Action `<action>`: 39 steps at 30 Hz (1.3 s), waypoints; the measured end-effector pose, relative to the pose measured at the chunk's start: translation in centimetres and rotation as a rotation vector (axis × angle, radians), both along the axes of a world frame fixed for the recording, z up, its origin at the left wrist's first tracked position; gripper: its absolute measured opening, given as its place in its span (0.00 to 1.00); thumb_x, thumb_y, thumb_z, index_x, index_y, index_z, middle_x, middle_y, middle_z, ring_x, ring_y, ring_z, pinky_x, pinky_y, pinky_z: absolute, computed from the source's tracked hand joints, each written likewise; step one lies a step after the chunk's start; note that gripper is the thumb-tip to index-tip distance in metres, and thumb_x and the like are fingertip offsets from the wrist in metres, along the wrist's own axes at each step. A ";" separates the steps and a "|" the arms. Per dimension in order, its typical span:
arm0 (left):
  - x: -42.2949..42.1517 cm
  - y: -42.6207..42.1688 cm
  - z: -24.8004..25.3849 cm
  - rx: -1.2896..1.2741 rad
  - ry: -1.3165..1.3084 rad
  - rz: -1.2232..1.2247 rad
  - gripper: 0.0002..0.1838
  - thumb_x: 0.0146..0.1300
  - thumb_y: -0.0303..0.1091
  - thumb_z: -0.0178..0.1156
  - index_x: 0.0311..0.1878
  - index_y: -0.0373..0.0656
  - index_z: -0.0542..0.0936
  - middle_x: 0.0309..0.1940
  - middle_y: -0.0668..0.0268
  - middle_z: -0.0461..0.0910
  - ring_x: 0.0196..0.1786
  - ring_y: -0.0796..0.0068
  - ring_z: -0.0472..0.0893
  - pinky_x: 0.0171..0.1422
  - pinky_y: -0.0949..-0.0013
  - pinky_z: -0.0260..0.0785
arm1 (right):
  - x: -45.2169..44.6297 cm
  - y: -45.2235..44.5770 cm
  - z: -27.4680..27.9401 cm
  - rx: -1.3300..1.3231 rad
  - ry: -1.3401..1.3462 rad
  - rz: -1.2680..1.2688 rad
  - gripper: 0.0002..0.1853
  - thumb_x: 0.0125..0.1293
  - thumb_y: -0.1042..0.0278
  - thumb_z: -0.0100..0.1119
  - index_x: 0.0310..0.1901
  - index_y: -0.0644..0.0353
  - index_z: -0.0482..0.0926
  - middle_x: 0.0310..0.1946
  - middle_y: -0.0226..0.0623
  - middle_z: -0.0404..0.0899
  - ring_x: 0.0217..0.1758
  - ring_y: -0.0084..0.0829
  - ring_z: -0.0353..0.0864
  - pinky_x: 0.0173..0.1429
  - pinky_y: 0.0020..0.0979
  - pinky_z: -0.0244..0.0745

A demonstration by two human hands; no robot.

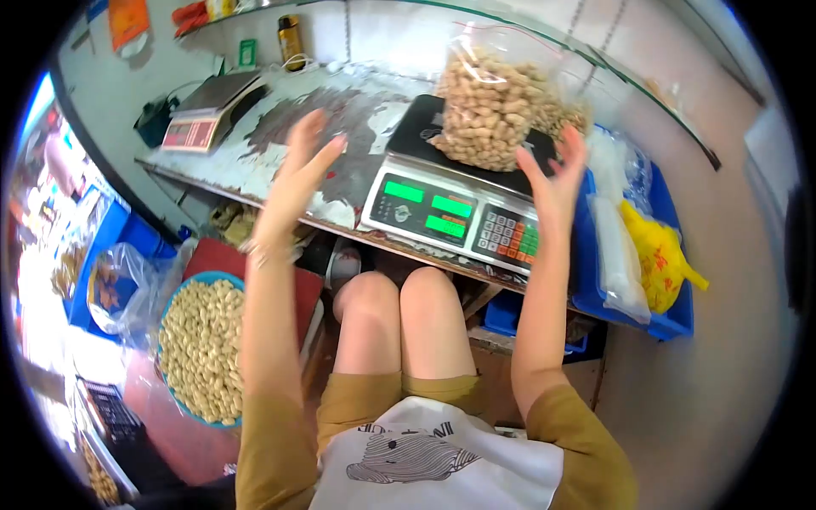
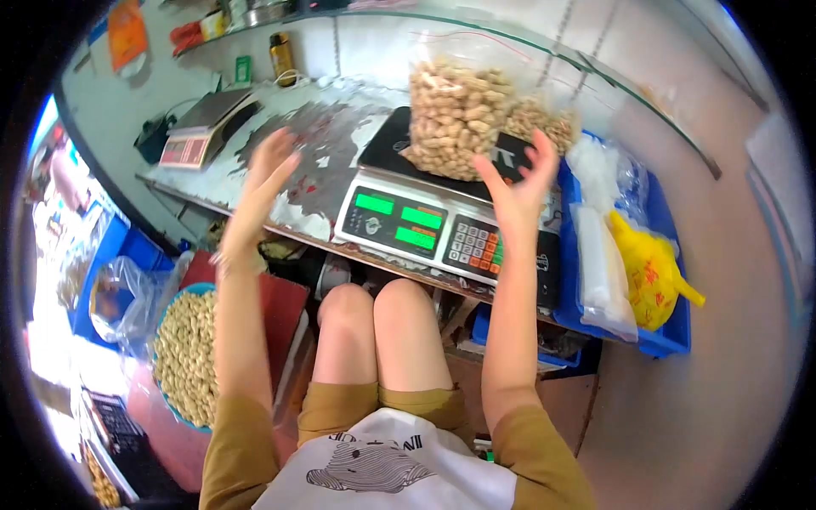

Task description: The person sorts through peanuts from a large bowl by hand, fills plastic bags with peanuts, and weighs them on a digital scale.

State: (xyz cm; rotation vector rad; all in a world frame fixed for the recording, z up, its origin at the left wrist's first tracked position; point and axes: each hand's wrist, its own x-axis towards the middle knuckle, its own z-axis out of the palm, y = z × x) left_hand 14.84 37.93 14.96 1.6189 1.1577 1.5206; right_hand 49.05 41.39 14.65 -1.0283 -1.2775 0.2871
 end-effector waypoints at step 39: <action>7.4 -18.0 -18.7 0.134 -0.453 0.389 0.46 0.68 0.64 0.48 0.74 0.39 0.46 0.70 0.49 0.58 0.70 0.54 0.65 0.73 0.50 0.60 | -11.6 -13.2 -12.6 -0.137 -0.122 0.913 0.51 0.40 0.64 0.83 0.67 0.63 0.65 0.61 0.47 0.71 0.67 0.46 0.70 0.70 0.43 0.65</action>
